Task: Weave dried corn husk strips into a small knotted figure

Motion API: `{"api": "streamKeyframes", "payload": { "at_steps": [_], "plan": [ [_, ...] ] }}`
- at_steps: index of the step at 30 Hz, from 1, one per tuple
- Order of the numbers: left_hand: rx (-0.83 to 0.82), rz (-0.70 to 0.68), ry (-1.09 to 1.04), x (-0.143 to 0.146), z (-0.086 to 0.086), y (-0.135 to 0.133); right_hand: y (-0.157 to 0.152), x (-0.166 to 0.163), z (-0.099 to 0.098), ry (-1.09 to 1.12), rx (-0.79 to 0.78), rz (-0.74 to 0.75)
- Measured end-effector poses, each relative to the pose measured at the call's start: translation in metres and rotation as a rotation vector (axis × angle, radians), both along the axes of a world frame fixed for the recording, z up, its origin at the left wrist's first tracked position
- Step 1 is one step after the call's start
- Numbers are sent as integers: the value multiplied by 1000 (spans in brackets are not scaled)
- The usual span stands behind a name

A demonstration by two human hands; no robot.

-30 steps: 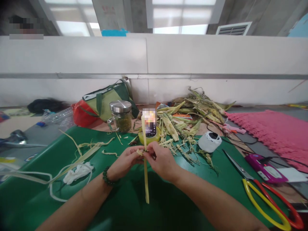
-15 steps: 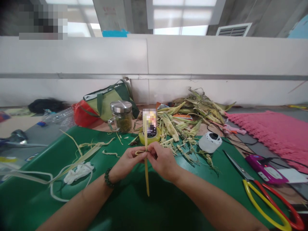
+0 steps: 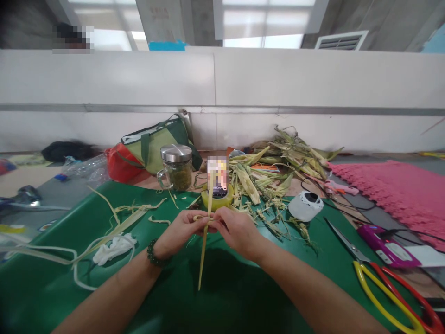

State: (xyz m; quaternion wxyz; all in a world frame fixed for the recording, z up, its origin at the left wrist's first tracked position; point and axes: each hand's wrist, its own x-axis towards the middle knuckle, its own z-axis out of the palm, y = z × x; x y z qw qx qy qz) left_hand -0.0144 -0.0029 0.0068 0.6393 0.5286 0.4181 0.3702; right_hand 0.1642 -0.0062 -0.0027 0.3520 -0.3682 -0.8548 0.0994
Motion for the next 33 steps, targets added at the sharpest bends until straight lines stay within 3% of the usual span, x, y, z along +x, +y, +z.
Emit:
{"api": "streamKeyframes", "payload": {
  "at_steps": [6,9,12,16,18,20,23,26,28,33],
  "plan": [
    [-95,-45,29,-5,6,1,5,3,0,-52,94,50],
    [-97,-28,19,-7,5,5,0,2,7,-124,276,22],
    [-33,32,16,-8,0,8,-9,-6,12,-262,523,75],
    [113,18,135,-4,-7,8,-16,-18,4,-355,601,228],
    [171,-5,183,-2,-9,6,-16,-21,-3,-262,567,266],
    [199,-10,179,-1,-8,4,-14,-20,-8,-75,433,258],
    [208,-10,155,0,-6,2,-11,-18,-10,258,38,111],
    [136,-31,163,-1,-4,1,-6,-17,-8,431,-295,-25],
    [59,-50,119,-2,-3,2,-3,-16,-7,461,-353,-76],
    [-39,-63,17,-2,-1,0,3,-14,-10,416,-288,-152]
  ]
}}
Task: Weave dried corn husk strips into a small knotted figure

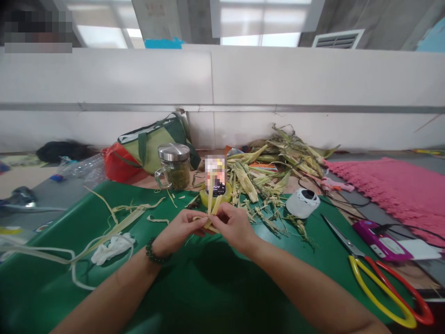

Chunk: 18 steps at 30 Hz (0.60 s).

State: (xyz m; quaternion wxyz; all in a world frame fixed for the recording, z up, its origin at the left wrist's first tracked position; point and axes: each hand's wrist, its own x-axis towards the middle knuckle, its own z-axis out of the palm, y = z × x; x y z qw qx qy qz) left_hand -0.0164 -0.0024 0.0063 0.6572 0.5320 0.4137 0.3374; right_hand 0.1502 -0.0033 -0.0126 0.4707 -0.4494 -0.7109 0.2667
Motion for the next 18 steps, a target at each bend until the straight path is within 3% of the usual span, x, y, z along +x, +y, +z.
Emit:
{"api": "streamKeyframes", "payload": {
  "at_steps": [6,8,13,18],
  "plan": [
    [14,26,-8,2,1,-2,-2,0,0,-56,66,-7],
    [12,39,-4,3,0,-1,-1,1,2,-18,-5,35],
    [51,69,8,1,-1,2,-2,5,9,81,-370,197],
    [97,146,61,0,1,4,-9,0,10,157,-364,201]
  ]
}}
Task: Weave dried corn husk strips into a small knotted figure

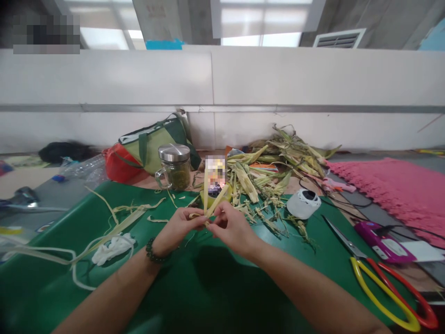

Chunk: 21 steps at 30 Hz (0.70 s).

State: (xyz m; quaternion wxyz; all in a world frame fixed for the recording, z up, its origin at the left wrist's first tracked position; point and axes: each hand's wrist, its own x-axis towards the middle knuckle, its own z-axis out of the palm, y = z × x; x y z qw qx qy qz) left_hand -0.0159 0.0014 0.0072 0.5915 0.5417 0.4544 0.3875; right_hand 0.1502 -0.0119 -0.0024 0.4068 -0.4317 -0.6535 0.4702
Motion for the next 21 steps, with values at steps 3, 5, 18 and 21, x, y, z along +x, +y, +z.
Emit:
{"api": "streamKeyframes", "payload": {
  "at_steps": [3,5,18,21],
  "plan": [
    [12,22,-15,1,1,0,-1,-1,-2,6,26,-24],
    [13,3,-31,1,2,-1,1,1,-1,-24,23,-9],
    [-29,-38,-52,2,1,-2,17,30,15,-497,386,-111],
    [-51,-57,-66,3,1,-2,23,27,12,-345,255,-119]
  ]
}}
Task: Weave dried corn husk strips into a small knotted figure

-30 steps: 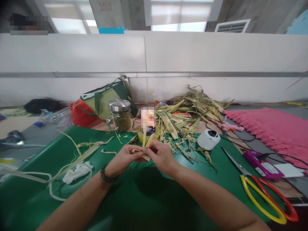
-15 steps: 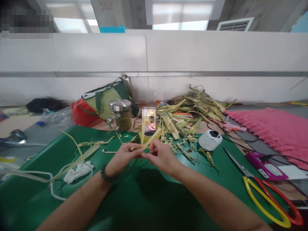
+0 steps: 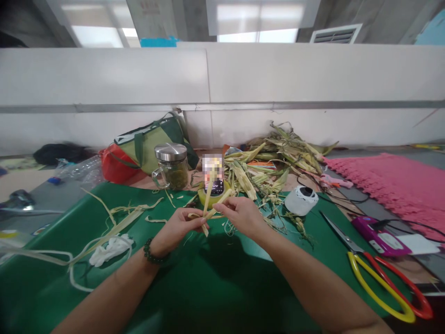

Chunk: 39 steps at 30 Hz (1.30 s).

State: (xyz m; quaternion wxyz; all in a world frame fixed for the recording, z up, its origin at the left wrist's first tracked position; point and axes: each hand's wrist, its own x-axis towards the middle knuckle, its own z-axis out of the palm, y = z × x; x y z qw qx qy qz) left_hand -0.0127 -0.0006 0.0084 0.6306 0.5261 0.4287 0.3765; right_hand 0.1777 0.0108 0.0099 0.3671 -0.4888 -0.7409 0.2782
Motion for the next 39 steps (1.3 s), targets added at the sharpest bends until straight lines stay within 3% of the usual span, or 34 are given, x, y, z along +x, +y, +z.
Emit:
{"api": "streamKeyframes", "payload": {
  "at_steps": [3,5,12,18,21,26,29,34,39],
  "plan": [
    [-22,-32,-18,0,0,-1,2,-6,-3,256,-36,38],
    [-21,-50,-20,0,1,-1,2,-8,-5,313,-1,18],
    [3,-36,-10,-5,2,0,3,1,-2,122,20,-11],
    [8,-42,20,-2,-4,0,-9,0,4,-68,314,-110],
    [34,-95,70,2,-6,-2,-11,-8,-4,-156,353,-35],
    [31,-143,53,4,-5,-5,-11,-17,-16,-65,442,-14],
    [17,-129,46,4,-1,-6,-13,-17,-16,-116,612,33],
    [-22,-133,14,4,4,-7,-18,-16,-10,-383,989,123],
    [-59,-183,42,2,2,-4,-15,-12,-8,-522,1086,262]
  ]
}}
